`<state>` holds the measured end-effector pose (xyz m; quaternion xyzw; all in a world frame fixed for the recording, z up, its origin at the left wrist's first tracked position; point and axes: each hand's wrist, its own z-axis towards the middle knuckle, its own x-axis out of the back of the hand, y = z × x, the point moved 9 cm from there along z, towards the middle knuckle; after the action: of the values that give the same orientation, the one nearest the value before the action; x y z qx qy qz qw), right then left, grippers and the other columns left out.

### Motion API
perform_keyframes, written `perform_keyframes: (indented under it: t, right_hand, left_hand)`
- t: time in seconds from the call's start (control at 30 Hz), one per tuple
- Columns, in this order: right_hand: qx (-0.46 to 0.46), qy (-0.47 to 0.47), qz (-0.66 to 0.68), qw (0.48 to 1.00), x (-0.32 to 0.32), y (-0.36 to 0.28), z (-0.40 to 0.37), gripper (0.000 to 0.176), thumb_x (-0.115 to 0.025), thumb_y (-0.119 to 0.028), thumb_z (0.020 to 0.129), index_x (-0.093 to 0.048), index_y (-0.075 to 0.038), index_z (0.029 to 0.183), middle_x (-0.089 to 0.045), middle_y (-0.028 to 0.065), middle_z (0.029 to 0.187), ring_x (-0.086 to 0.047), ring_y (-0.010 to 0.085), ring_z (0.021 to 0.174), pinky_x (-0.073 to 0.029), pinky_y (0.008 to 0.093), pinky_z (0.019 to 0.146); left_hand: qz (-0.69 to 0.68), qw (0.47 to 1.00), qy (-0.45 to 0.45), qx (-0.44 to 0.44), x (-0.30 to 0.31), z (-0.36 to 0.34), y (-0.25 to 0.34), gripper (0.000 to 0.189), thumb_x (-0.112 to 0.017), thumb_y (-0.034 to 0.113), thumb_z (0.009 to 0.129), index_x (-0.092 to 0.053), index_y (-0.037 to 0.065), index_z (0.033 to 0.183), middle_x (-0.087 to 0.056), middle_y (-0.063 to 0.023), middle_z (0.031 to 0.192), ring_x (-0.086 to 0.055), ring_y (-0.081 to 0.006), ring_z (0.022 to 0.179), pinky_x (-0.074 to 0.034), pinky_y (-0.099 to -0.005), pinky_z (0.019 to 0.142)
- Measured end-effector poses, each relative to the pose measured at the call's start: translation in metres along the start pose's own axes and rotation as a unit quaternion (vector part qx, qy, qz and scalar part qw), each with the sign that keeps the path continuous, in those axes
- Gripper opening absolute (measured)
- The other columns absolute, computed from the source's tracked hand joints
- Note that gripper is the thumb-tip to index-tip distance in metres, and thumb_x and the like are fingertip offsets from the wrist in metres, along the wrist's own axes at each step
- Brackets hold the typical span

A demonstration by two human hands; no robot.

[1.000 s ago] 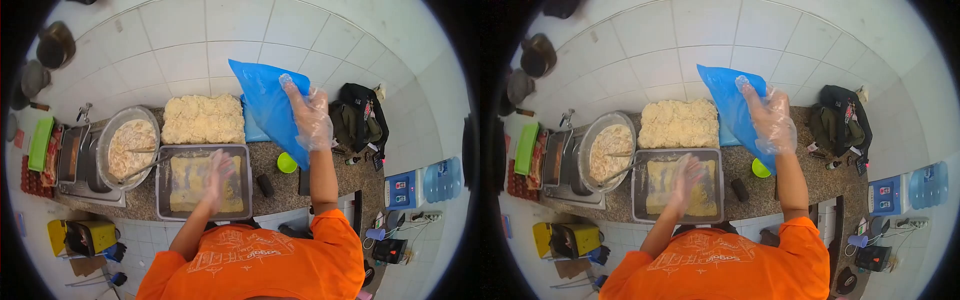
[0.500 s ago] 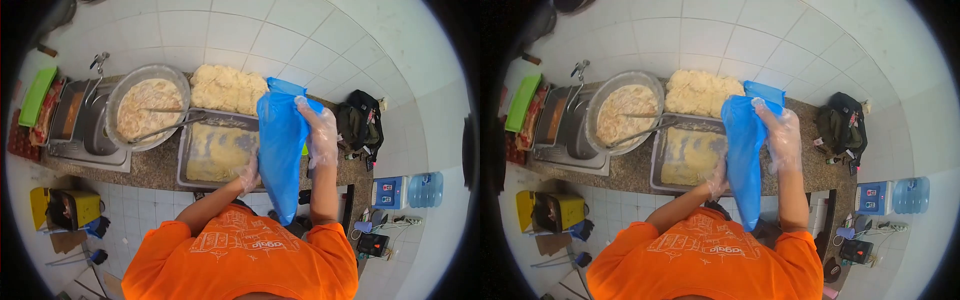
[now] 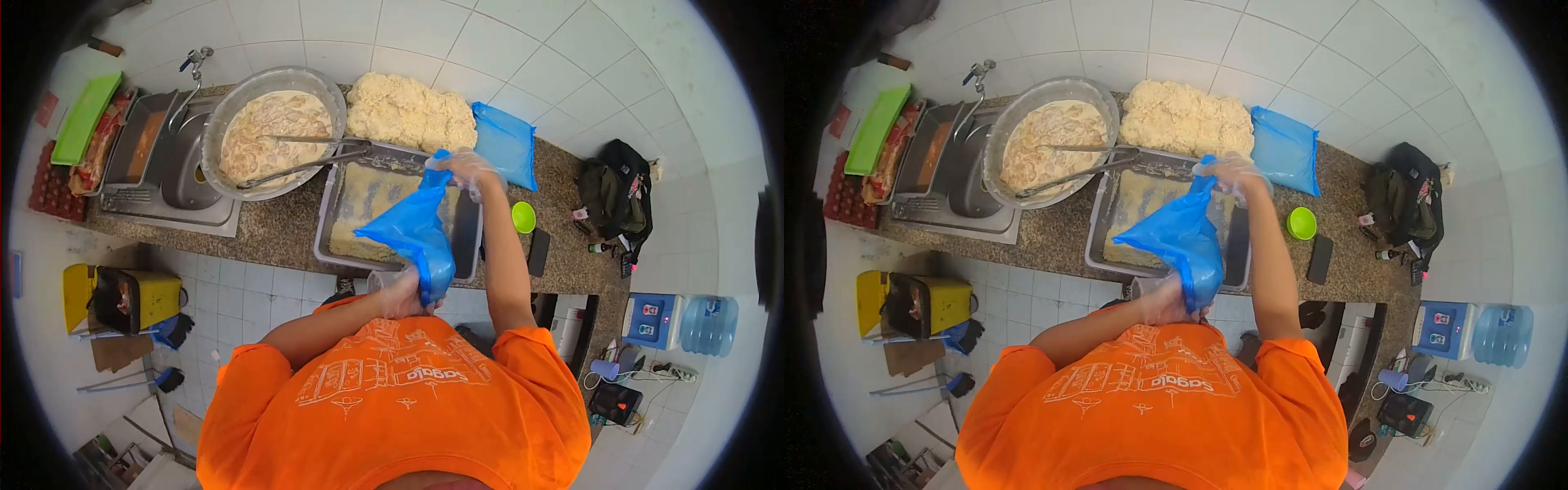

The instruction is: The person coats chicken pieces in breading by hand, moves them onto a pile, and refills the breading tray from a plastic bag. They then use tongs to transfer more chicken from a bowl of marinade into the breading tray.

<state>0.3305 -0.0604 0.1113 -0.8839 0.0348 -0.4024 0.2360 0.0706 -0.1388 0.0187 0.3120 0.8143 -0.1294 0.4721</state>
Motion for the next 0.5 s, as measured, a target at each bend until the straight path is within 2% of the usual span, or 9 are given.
perform_keyframes:
  t: [0.03,0.1,0.17,0.23,0.27,0.33,0.37,0.43,0.5]
  right_hand:
    - [0.001,-0.003,0.003,1.0,-0.009,0.001,0.006,0.044,-0.075,-0.043,0.071,-0.057,-0.005,0.082,-0.05,0.0036,0.058,-0.049,0.0155,0.055,-0.04,0.034,0.052]
    - [0.085,-0.028,-0.057,0.994,-0.032,-0.009,0.016,0.054,-0.071,-0.055,0.072,-0.055,-0.006,0.056,-0.051,0.0071,0.051,-0.052,0.0199,0.055,-0.041,0.0368,0.057]
    - [0.094,-0.066,-0.047,0.992,-0.046,-0.001,0.023,0.058,-0.068,-0.059,0.072,-0.062,-0.002,0.065,-0.06,0.011,0.061,-0.059,0.0241,0.064,-0.044,0.0382,0.065]
    - [0.354,-0.015,-0.081,0.932,-0.059,-0.025,0.018,0.058,-0.064,-0.057,0.078,-0.066,0.0,0.075,-0.064,0.0153,0.071,-0.063,0.0285,0.077,-0.047,0.038,0.075]
    - [0.354,-0.016,-0.079,0.932,-0.072,-0.015,0.03,0.058,-0.064,-0.057,0.078,-0.066,0.0,0.075,-0.064,0.0153,0.071,-0.063,0.0285,0.077,-0.047,0.038,0.075]
    - [0.336,0.155,-0.141,0.918,-0.061,-0.017,0.032,0.058,-0.057,-0.056,0.083,-0.068,0.001,0.085,-0.067,0.0195,0.085,-0.063,0.0339,0.09,-0.046,0.0391,0.085]
    - [0.339,0.152,-0.142,0.918,-0.059,-0.01,0.032,0.058,-0.057,-0.056,0.083,-0.068,0.001,0.085,-0.067,0.0195,0.085,-0.063,0.0339,0.09,-0.046,0.0391,0.085]
    - [0.222,0.154,-0.187,0.944,-0.022,-0.019,-0.044,0.054,-0.055,-0.05,0.086,-0.066,0.001,0.102,-0.067,0.0193,0.1,-0.063,0.0322,0.1,-0.049,0.0413,0.086]
    - [0.218,0.133,-0.209,0.944,-0.03,-0.006,-0.076,0.059,-0.054,-0.055,0.085,-0.067,0.001,0.1,-0.067,0.0192,0.1,-0.064,0.0315,0.101,-0.05,0.0402,0.085]
  left_hand:
    - [0.0,1.0,0.004,0.0,0.0,0.005,0.0,0.045,-0.039,0.053,0.095,-0.052,0.01,0.097,-0.056,-0.0058,0.078,-0.057,-0.0186,0.071,-0.044,-0.0275,0.053]
    - [-0.041,0.998,0.047,-0.021,0.011,0.019,0.002,0.044,-0.036,0.051,0.097,-0.052,0.009,0.093,-0.054,-0.0032,0.073,-0.053,-0.0133,0.065,-0.042,-0.0245,0.052]
    - [-0.06,0.997,0.039,-0.038,0.017,0.034,0.003,0.041,-0.035,0.046,0.098,-0.052,0.009,0.093,-0.053,-0.0018,0.072,-0.051,-0.0114,0.063,-0.042,-0.024,0.052]
    - [-0.08,0.995,0.029,-0.056,0.019,0.046,0.006,0.038,-0.034,0.042,0.1,-0.052,0.009,0.092,-0.052,-0.0004,0.071,-0.049,-0.0096,0.061,-0.041,-0.0235,0.052]
    - [-0.113,0.99,0.049,-0.07,0.024,0.05,0.007,0.035,-0.033,0.038,0.1,-0.052,0.009,0.092,-0.051,0.0007,0.07,-0.048,-0.0092,0.06,-0.041,-0.0233,0.052]
    - [-0.131,0.984,0.082,-0.088,0.033,0.058,0.01,0.03,-0.033,0.03,0.102,-0.052,0.011,0.089,-0.049,0.0026,0.069,-0.046,-0.0082,0.059,-0.04,-0.0227,0.053]
    - [-0.134,0.983,0.083,-0.091,0.035,0.061,0.01,0.03,-0.033,0.03,0.102,-0.052,0.011,0.089,-0.049,0.0026,0.069,-0.046,-0.0082,0.059,-0.04,-0.0227,0.053]
    - [-0.064,0.983,0.14,-0.101,0.044,0.059,0.013,0.03,-0.034,0.032,0.101,-0.052,0.012,0.089,-0.048,0.0026,0.069,-0.046,-0.0084,0.06,-0.039,-0.0223,0.053]
    - [-0.017,0.97,0.192,-0.15,0.026,0.042,0.021,0.025,-0.037,0.027,0.099,-0.053,0.014,0.085,-0.047,0.0033,0.067,-0.044,-0.0083,0.057,-0.037,-0.0224,0.049]
